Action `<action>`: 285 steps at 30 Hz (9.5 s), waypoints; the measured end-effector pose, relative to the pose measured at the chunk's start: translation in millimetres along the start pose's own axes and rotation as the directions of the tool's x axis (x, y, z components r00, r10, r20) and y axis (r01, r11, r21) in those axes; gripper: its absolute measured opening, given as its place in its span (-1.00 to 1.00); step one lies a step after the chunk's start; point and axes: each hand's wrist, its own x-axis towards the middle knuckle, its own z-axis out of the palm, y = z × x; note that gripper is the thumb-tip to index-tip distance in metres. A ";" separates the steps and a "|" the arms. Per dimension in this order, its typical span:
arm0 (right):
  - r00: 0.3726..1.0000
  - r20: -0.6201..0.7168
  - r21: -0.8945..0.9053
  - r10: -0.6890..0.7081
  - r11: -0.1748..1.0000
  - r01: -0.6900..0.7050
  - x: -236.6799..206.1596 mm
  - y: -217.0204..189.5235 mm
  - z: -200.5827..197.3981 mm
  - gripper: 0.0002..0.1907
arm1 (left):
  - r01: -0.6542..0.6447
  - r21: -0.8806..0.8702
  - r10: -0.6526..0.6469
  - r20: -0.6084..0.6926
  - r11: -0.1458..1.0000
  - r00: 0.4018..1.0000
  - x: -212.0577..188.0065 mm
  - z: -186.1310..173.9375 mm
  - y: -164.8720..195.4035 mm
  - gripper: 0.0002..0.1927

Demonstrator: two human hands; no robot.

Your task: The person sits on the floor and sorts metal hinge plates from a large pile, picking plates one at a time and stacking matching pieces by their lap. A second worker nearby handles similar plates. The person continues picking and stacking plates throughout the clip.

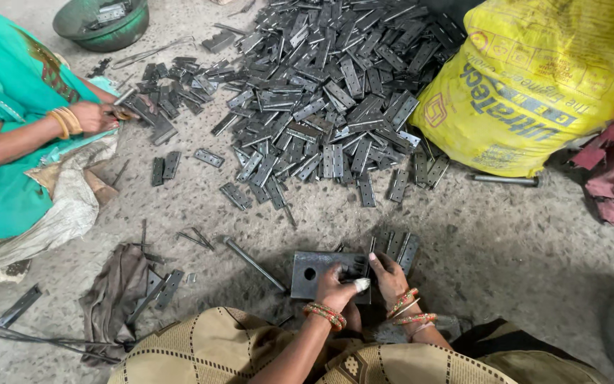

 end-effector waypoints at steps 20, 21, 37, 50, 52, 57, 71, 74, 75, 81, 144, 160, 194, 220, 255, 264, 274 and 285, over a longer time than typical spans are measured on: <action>0.834 -0.352 -0.481 -0.424 0.847 0.227 1.3 16.0 7.7 -0.62 | -0.002 0.171 0.028 -0.151 0.985 0.988 27.3 1.7 -55.6 -0.75; 0.852 -0.355 -0.502 -0.384 0.847 0.173 1.2 16.0 7.1 -0.62 | 0.044 0.151 -0.023 -0.137 0.988 0.990 30.9 -3.6 -64.1 -0.75; 0.777 -0.588 -0.444 -0.227 0.893 -0.074 70.7 31.5 -72.5 -0.65 | 0.105 0.774 0.023 -0.153 0.625 0.988 174.3 1.6 1.1 -0.78; 0.711 -0.619 -0.556 -0.335 0.826 -0.095 145.0 73.8 -100.2 -0.64 | 0.284 0.864 0.315 -0.429 0.415 0.847 392.3 -5.8 77.3 -0.57; 0.703 -0.635 -0.592 -0.320 0.787 -0.177 147.8 78.3 -103.5 -0.63 | 0.406 0.798 0.155 -0.515 0.445 0.843 400.4 -0.3 78.9 -0.55; 0.725 -0.633 -0.613 -0.271 0.748 -0.256 145.5 87.0 -101.9 -0.50 | 0.470 0.760 0.078 -0.558 0.449 0.827 401.4 -4.9 79.2 -0.61; 0.791 -0.609 -0.420 -0.053 0.868 -0.264 152.6 99.4 -108.8 -0.34 | 0.484 0.538 -0.135 -0.562 0.690 0.816 392.0 -3.3 70.6 -0.67; 0.771 -0.630 -0.476 -0.097 0.832 -0.284 156.4 102.8 -109.8 -0.29 | 0.513 0.551 -0.289 -0.444 0.659 0.848 379.5 -13.8 55.6 -0.72; 0.765 -0.640 -0.465 -0.072 0.829 -0.311 157.3 103.2 -110.2 -0.28 | 0.485 0.536 -0.284 -0.416 0.691 0.864 370.4 -17.0 45.5 -0.72; 0.763 -0.644 -0.304 0.054 0.897 -0.320 157.6 96.8 -113.6 -0.15 | 0.292 0.463 -0.205 -0.229 0.837 0.952 319.1 0.0 -0.4 -0.67; 0.642 -0.766 -0.259 0.025 0.902 -0.345 157.6 85.5 -90.4 -0.36 | -0.455 0.813 0.075 0.461 0.363 0.884 353.4 104.2 5.5 -0.73; 0.596 -0.801 -0.241 0.051 0.884 -0.399 171.8 75.9 -88.5 -0.35 | -0.524 0.798 0.191 0.588 -0.299 0.786 518.9 227.7 1.3 -0.56; 0.534 -0.667 0.337 0.520 0.849 -0.406 156.1 82.4 -113.2 0.04 | -0.972 0.215 0.406 0.900 -0.091 0.160 175.6 95.5 44.9 -0.74; 0.668 -0.742 -0.270 0.057 0.886 -0.376 156.1 81.4 -98.9 -0.36 | 0.030 0.982 -0.105 -0.010 0.187 0.994 355.3 198.2 27.3 -0.32; 0.658 -0.749 -0.261 0.077 0.878 -0.401 144.8 85.6 -101.4 -0.27 | -0.286 0.787 0.336 0.107 0.547 0.936 228.5 50.6 77.2 -0.47; 0.744 -0.667 -0.294 0.042 0.903 -0.314 114.7 77.8 -106.0 -0.35 | -0.324 0.935 0.336 0.261 0.146 0.905 56.5 -35.1 45.6 -0.40; 0.822 -0.565 -0.296 0.075 0.911 -0.286 93.1 47.1 -105.1 -0.42 | -0.180 0.969 0.145 0.156 0.169 0.977 37.5 -51.8 14.6 -0.21; 0.841 -0.535 -0.346 0.083 0.887 -0.307 91.8 39.1 -100.4 -0.31 | -0.389 0.921 0.264 0.376 -0.002 0.888 45.0 -69.9 -0.9 -0.50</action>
